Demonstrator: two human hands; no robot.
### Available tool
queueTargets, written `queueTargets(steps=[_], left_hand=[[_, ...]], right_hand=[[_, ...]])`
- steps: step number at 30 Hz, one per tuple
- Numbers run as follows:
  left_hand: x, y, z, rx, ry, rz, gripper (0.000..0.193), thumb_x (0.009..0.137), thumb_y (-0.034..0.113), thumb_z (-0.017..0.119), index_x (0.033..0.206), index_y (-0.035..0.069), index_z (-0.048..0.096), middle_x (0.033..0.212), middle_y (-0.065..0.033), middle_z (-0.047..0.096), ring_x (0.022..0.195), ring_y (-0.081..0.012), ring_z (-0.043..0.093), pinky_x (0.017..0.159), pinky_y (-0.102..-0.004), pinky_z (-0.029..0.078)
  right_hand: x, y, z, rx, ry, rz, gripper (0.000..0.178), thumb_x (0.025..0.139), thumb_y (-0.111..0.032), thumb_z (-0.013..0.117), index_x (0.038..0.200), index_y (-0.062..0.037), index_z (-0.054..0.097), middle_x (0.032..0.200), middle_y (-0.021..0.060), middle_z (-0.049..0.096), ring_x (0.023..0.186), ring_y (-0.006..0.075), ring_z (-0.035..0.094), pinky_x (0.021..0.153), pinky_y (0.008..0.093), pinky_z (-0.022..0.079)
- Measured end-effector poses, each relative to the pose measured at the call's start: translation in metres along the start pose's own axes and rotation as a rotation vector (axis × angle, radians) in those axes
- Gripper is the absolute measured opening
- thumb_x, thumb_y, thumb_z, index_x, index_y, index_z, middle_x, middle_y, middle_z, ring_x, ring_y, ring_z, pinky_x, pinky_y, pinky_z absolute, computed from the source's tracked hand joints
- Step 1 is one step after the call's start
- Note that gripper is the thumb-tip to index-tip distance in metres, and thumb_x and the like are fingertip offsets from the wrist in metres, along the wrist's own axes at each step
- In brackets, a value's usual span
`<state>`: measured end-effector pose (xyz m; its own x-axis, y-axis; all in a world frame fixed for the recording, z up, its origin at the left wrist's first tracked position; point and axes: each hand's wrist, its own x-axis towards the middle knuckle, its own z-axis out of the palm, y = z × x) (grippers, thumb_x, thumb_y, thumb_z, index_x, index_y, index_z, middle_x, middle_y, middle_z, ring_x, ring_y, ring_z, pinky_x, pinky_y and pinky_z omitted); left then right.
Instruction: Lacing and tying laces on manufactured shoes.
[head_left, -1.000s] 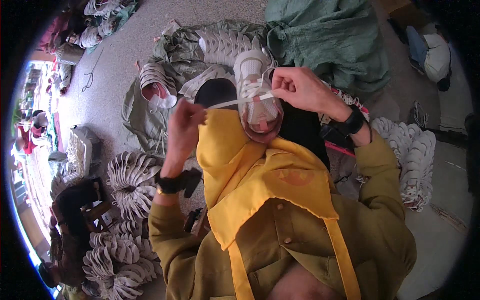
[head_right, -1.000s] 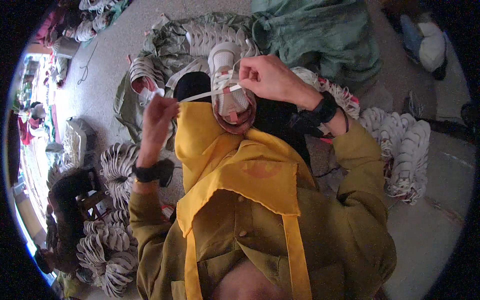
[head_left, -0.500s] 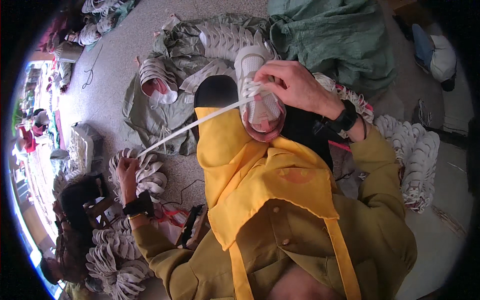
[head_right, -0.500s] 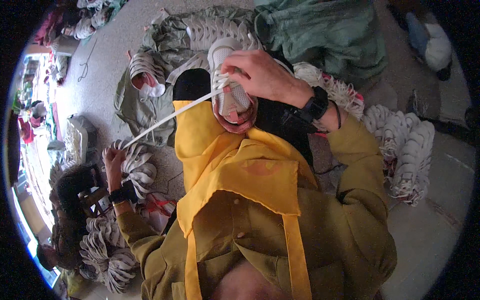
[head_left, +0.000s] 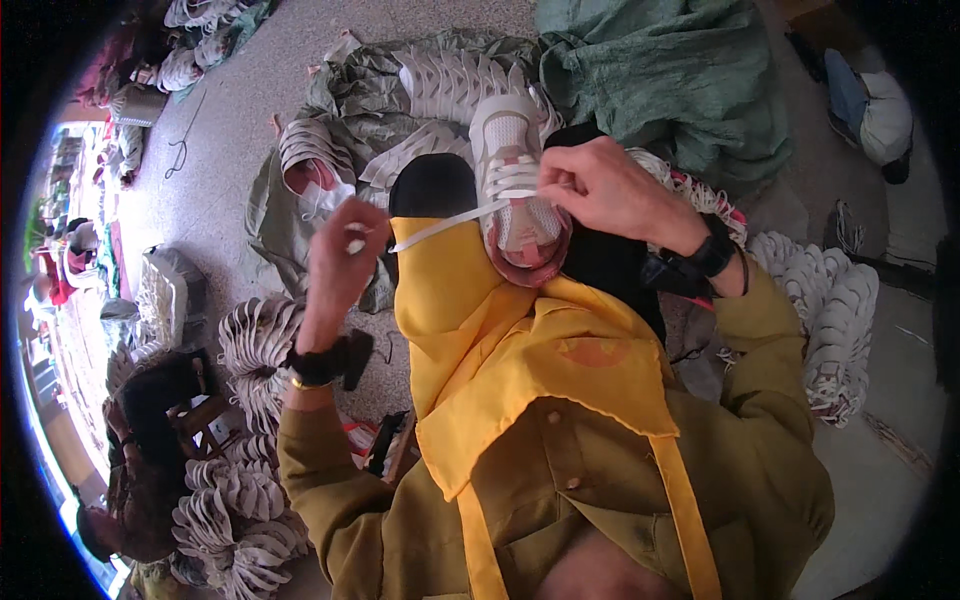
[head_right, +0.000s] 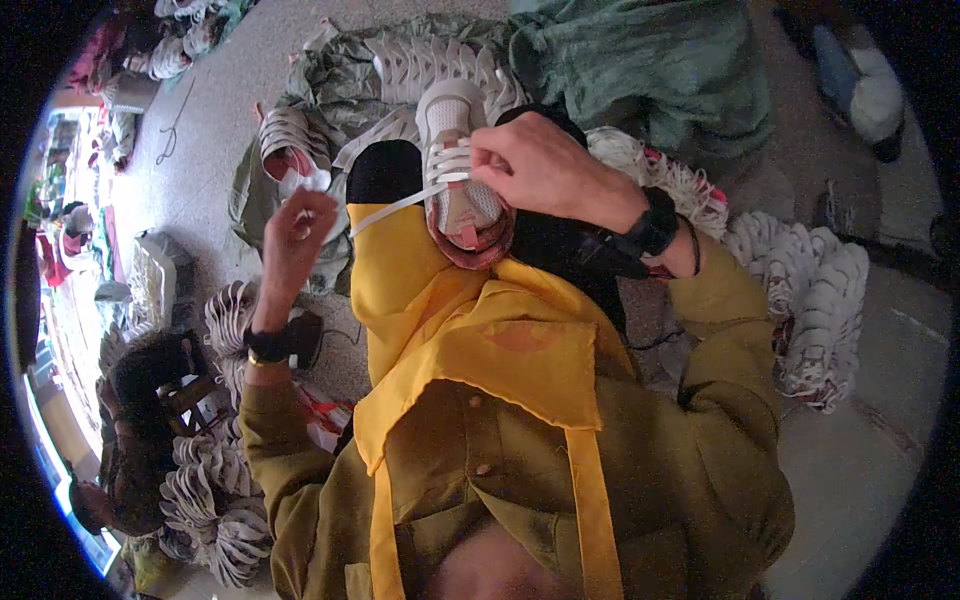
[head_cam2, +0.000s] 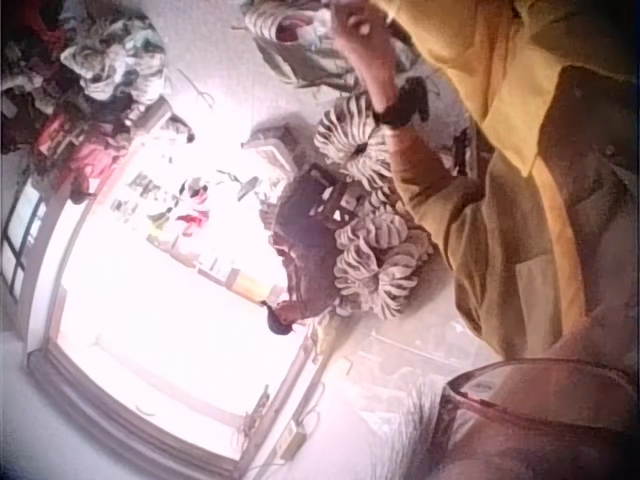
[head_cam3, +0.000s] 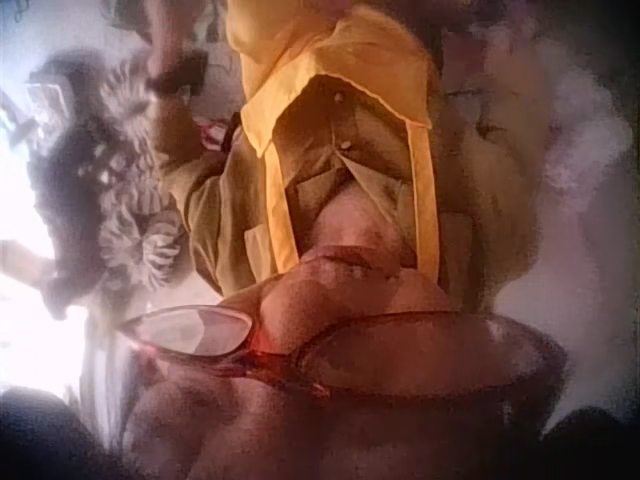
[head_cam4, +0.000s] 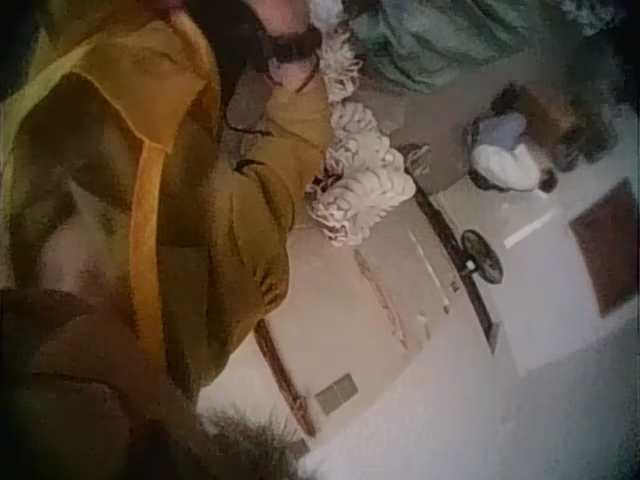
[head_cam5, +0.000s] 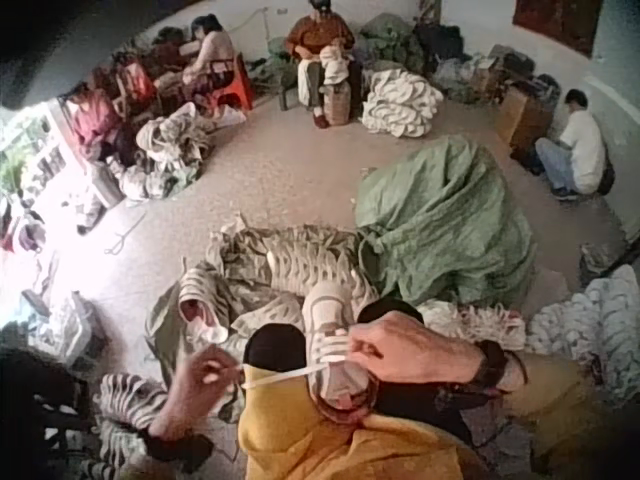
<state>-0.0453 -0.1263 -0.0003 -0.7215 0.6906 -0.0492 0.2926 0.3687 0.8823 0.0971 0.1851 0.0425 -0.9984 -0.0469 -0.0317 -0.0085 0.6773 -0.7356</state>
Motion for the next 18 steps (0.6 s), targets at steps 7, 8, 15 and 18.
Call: queueTargets(steps=[7, 8, 15, 18], left_hand=[[0.04, 0.063, 0.071, -0.194, -0.336, 0.206, 0.024, 0.092, -0.006, 0.059, 0.115, 0.001, 0.058, 0.104, -0.0042, 0.064, 0.094, -0.0091, 0.06, 0.082, -0.0254, 0.05], [0.045, 0.064, 0.077, -0.188, -0.366, 0.231, 0.025, 0.091, -0.006, 0.058, 0.115, 0.001, 0.057, 0.103, -0.0042, 0.063, 0.092, -0.0091, 0.06, 0.082, -0.0257, 0.051], [0.052, 0.052, 0.072, -0.099, -0.489, 0.136, 0.02, 0.091, -0.004, 0.061, 0.11, 0.001, 0.058, 0.094, -0.0001, 0.059, 0.085, -0.0057, 0.054, 0.076, -0.0241, 0.048], [0.05, 0.046, 0.068, -0.141, -0.501, 0.098, 0.017, 0.093, -0.002, 0.061, 0.109, 0.001, 0.058, 0.095, 0.0011, 0.058, 0.087, -0.006, 0.055, 0.079, -0.0242, 0.047]], right_hand=[[-0.016, -0.021, -0.027, 0.129, -0.069, 0.085, 0.012, 0.088, -0.011, 0.071, 0.088, -0.0005, 0.065, 0.066, -0.0004, 0.059, 0.061, 0.0047, 0.05, 0.055, 0.0238, 0.041], [-0.019, -0.022, -0.027, 0.143, -0.06, 0.091, 0.012, 0.088, -0.01, 0.071, 0.087, -0.0007, 0.065, 0.066, -0.0012, 0.058, 0.061, 0.004, 0.049, 0.055, 0.0233, 0.04], [-0.032, -0.021, -0.035, 0.118, 0.017, 0.09, 0.009, 0.089, -0.007, 0.07, 0.086, -0.001, 0.064, 0.064, -0.0039, 0.052, 0.059, 0.0016, 0.045, 0.052, 0.0215, 0.037], [-0.038, -0.011, -0.037, 0.117, 0.036, 0.145, 0.011, 0.086, -0.01, 0.072, 0.086, -0.0013, 0.065, 0.063, 0.0002, 0.055, 0.058, 0.006, 0.049, 0.053, 0.0257, 0.041]])
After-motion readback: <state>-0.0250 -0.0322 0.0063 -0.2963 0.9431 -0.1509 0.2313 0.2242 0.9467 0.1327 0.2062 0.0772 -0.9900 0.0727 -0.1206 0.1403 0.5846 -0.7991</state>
